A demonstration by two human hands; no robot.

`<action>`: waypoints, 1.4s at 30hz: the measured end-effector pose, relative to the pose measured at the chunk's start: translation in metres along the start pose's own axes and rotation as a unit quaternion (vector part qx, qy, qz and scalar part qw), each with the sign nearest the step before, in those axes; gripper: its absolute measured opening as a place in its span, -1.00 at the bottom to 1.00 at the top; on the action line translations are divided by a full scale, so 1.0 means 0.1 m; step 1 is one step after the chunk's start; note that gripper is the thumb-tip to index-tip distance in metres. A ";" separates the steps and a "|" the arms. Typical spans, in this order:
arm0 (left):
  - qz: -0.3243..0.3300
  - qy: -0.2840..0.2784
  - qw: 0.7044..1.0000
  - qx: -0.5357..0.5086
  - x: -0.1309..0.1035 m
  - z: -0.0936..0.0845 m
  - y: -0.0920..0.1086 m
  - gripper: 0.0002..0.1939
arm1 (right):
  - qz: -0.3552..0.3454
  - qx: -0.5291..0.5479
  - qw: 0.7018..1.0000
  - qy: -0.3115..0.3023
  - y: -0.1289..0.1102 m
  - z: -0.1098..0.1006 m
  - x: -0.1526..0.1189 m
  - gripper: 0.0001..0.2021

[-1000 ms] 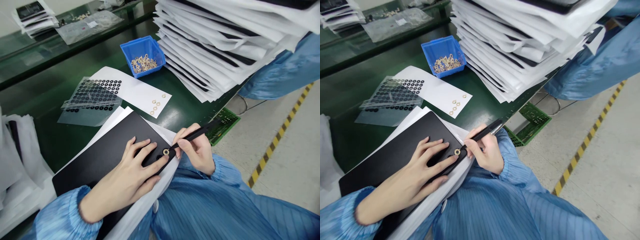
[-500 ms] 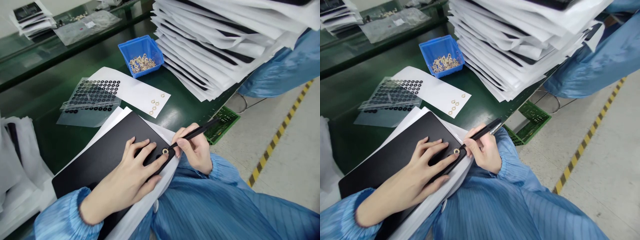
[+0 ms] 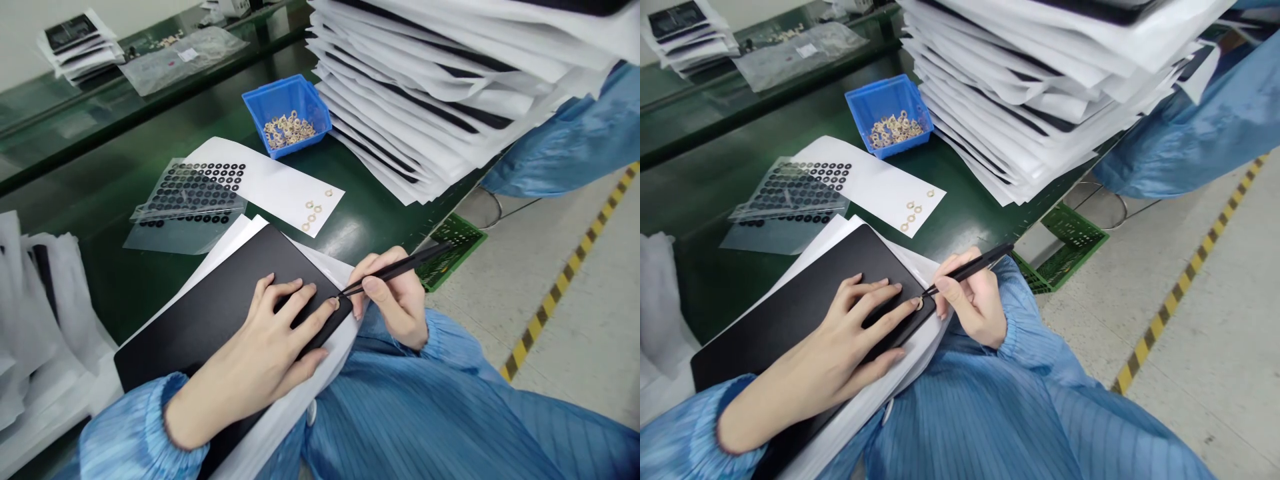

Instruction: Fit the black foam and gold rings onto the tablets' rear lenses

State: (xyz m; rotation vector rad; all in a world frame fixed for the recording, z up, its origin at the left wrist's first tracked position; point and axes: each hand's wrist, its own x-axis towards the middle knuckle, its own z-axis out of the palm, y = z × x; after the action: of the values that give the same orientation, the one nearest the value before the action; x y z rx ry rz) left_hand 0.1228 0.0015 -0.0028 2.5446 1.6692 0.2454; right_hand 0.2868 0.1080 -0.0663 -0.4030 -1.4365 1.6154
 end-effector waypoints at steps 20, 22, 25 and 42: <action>0.001 0.007 1.000 -0.024 -0.07 0.03 -0.01 -0.64 | -0.080 -0.116 0.990 0.012 -0.04 0.04 -0.04 -0.96; -0.007 0.017 0.999 -0.033 -0.08 0.04 -0.02 -0.61 | -0.095 -0.128 0.987 0.020 -0.04 0.05 -0.04 -0.95; -0.011 0.025 0.999 -0.046 -0.09 0.05 -0.02 -0.59 | -0.116 -0.138 0.983 0.032 -0.04 0.07 -0.06 -0.94; -0.022 0.005 0.998 -0.050 -0.06 0.06 0.00 -0.58 | -0.237 -0.430 0.871 0.020 -0.25 -0.01 2.23 -0.79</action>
State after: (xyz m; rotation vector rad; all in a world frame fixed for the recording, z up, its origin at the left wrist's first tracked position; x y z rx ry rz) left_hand 0.1218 -0.0043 -0.0095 2.4360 1.6690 0.3302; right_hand 0.1787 0.2820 0.0267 -0.5161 -1.9852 0.5088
